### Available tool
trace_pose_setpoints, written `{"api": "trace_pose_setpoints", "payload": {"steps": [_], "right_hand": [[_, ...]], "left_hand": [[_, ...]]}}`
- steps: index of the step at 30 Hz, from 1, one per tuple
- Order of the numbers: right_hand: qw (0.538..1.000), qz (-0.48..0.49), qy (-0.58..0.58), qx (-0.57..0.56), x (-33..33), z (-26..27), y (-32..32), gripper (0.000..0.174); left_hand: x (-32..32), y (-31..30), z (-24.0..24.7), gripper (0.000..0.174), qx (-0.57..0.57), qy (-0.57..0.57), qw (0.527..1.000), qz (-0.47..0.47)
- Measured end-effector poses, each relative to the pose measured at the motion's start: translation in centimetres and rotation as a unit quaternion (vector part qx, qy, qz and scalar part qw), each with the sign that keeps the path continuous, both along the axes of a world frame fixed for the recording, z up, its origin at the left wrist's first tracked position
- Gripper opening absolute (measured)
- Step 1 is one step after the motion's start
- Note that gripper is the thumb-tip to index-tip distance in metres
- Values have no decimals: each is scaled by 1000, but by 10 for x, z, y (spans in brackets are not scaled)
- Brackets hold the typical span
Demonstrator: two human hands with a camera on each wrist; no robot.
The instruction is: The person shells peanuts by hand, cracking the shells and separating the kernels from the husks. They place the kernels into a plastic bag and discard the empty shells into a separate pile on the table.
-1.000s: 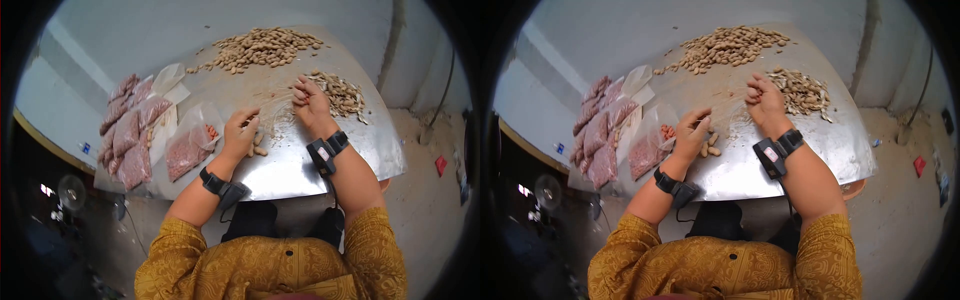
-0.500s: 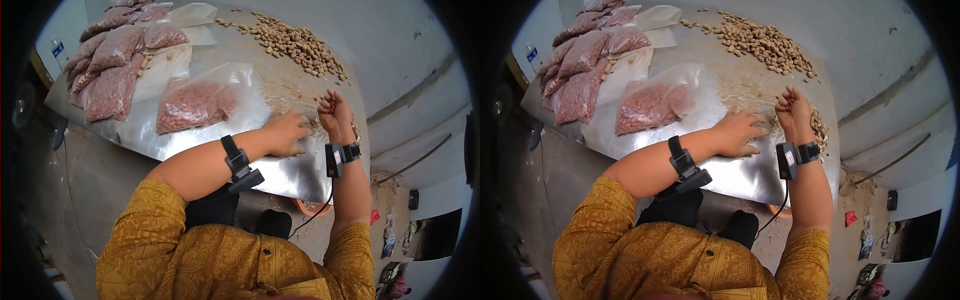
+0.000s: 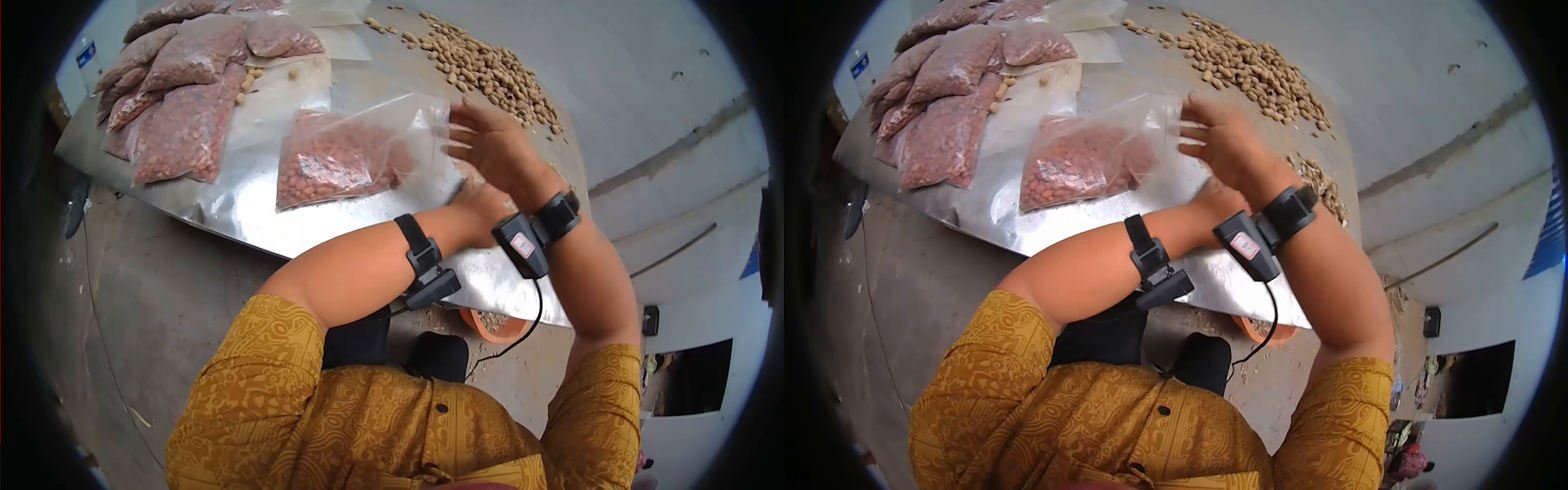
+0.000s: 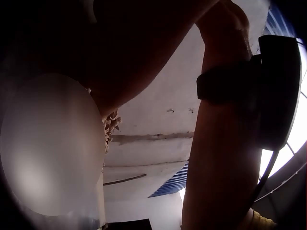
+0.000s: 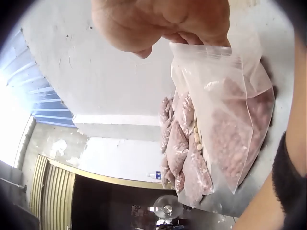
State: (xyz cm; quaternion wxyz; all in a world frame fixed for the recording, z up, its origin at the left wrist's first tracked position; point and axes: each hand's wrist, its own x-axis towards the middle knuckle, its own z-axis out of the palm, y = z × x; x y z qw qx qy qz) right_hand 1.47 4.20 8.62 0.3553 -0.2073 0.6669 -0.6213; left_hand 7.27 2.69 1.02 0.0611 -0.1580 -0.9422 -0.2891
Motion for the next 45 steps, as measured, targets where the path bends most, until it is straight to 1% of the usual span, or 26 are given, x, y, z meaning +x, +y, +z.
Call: {"api": "trace_pose_setpoints", "payload": {"steps": [2, 3, 4, 6, 7, 9, 10, 12, 14, 15, 16, 18, 21, 24, 25, 27, 28, 29, 30, 33, 36, 37, 40, 41, 44, 45], "right_hand": [[998, -6, 68, 12, -12, 12, 24, 30], [995, -19, 97, 23, -17, 18, 39, 29], [991, -32, 127, 35, -20, 24, 53, 28], [979, -73, 168, 89, -28, 26, 81, 27], [971, -93, 189, 115, -32, 25, 93, 27], [958, -69, 211, 183, -38, 22, 116, 27], [950, -58, 220, 215, -40, 18, 125, 27], [916, -3, 281, 286, -32, 14, 135, 29], [874, 49, 328, 355, -13, 10, 132, 32], [865, 73, 360, 341, -11, 1, 133, 33], [867, 83, 345, 351, -3, -3, 131, 36], [836, 133, 373, 379, 15, -6, 122, 40], [818, 146, 442, 338, 20, -31, 118, 47], [813, 123, 474, 317, 33, -37, 108, 51], [798, 105, 519, 287, 31, -49, 110, 45], [786, 101, 533, 297, 33, -54, 107, 41], [779, 99, 541, 301, 34, -56, 106, 39], [782, 90, 551, 277, 35, -58, 105, 34], [784, 97, 547, 276, 34, -57, 104, 35], [791, 104, 540, 268, 32, -55, 106, 35], [785, 96, 542, 285, 23, -57, 111, 28], [785, 97, 537, 293, 25, -51, 111, 26], [826, 82, 506, 235, 11, -58, 124, 25], [823, 80, 520, 215, 7, -59, 126, 26], [836, 106, 486, 231, -5, -54, 131, 31], [831, 94, 512, 196, -6, -52, 133, 30]], "left_hand": [[-12, 4, -20, 38, -35, 84, 996, 21], [-14, 3, -24, 42, -22, 122, 991, 40], [-15, 2, -23, 38, -16, 128, 989, 71], [-19, -6, -19, 33, 52, 116, 989, 76], [-27, -8, -23, 31, 73, 129, 984, 103], [-45, -11, -34, 27, 114, 153, 969, 156], [-46, -15, -32, 26, 165, 167, 957, 173], [-46, -23, -29, 24, 265, 192, 923, 203], [-50, -29, -28, 22, 308, 185, 906, 223], [-52, -30, -27, 21, 329, 182, 897, 234], [-52, -29, -27, 21, 341, 182, 893, 230], [-52, -28, -27, 21, 363, 181, 886, 225], [-51, -27, -27, 21, 344, 203, 891, 216], [-50, -31, -26, 21, 311, 179, 909, 212], [-50, -31, -26, 21, 266, 163, 928, 205], [-50, -31, -26, 23, 174, 132, 957, 190], [-52, -30, -31, 22, 153, 124, 964, 178], [-55, -28, -38, 22, 131, 117, 971, 165], [-54, -28, -37, 22, 108, 110, 976, 152], [-54, -29, -30, 20, 114, 16, 986, 121], [-51, -29, -31, 17, 112, 24, 988, 106], [-50, -29, -32, 14, 109, 58, 987, 101], [-43, -27, -26, 12, 99, 40, 990, 89], [-43, -27, -27, 12, 120, 11, 989, 81], [-35, -24, -14, 12, 228, -95, 966, 74], [-41, -24, -22, 14, 180, -32, 981, 68]]}}
